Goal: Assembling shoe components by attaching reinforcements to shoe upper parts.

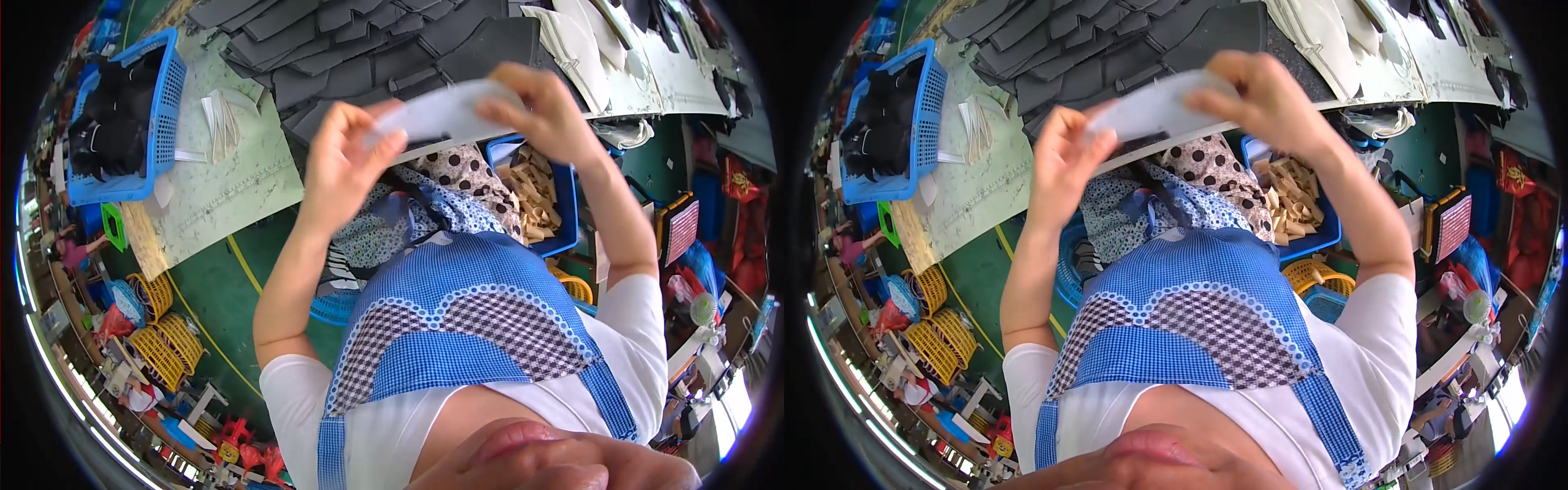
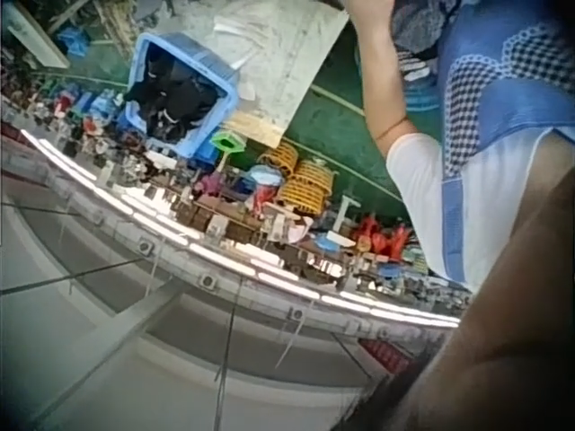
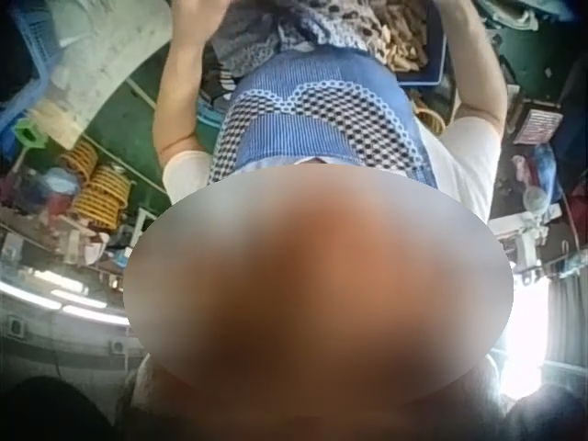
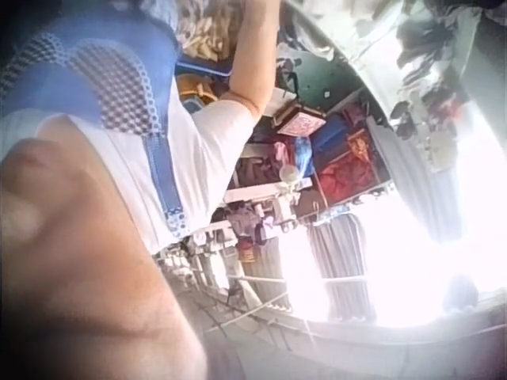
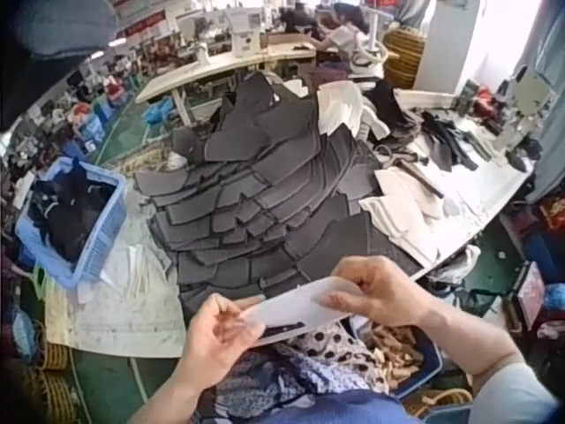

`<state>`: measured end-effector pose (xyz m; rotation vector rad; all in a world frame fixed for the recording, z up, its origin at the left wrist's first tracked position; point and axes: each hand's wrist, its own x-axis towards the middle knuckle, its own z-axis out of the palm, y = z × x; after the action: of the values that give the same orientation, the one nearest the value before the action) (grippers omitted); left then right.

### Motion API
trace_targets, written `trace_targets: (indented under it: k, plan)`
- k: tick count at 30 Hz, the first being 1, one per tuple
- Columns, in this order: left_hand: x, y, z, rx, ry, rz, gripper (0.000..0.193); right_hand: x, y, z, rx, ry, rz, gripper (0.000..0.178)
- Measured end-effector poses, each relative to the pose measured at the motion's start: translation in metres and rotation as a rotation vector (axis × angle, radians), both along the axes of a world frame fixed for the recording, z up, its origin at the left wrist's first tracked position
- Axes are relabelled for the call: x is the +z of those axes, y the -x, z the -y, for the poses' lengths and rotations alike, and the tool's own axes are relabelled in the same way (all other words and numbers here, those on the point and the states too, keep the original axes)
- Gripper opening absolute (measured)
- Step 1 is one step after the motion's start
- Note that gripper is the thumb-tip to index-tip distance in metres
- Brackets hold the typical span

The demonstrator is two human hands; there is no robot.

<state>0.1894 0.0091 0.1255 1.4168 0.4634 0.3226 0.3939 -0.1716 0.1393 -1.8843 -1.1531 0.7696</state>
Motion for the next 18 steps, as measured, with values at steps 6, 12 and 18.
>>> trace_targets:
  k: [6, 12, 18]
  plan:
    - [-0.041, -0.014, -0.028, 0.049, -0.223, -0.181, 0.026, -0.021, -0.028, -0.036, 0.043, 0.172, 0.258, 0.041]
    - [-0.041, -0.020, -0.024, 0.025, -0.446, -0.255, 0.028, -0.031, -0.033, -0.035, 0.055, 0.064, 0.297, 0.046]
    - [-0.012, -0.023, -0.028, -0.055, -1.109, -0.670, 0.045, -0.007, -0.043, -0.033, -0.011, 0.406, 0.894, 0.045]
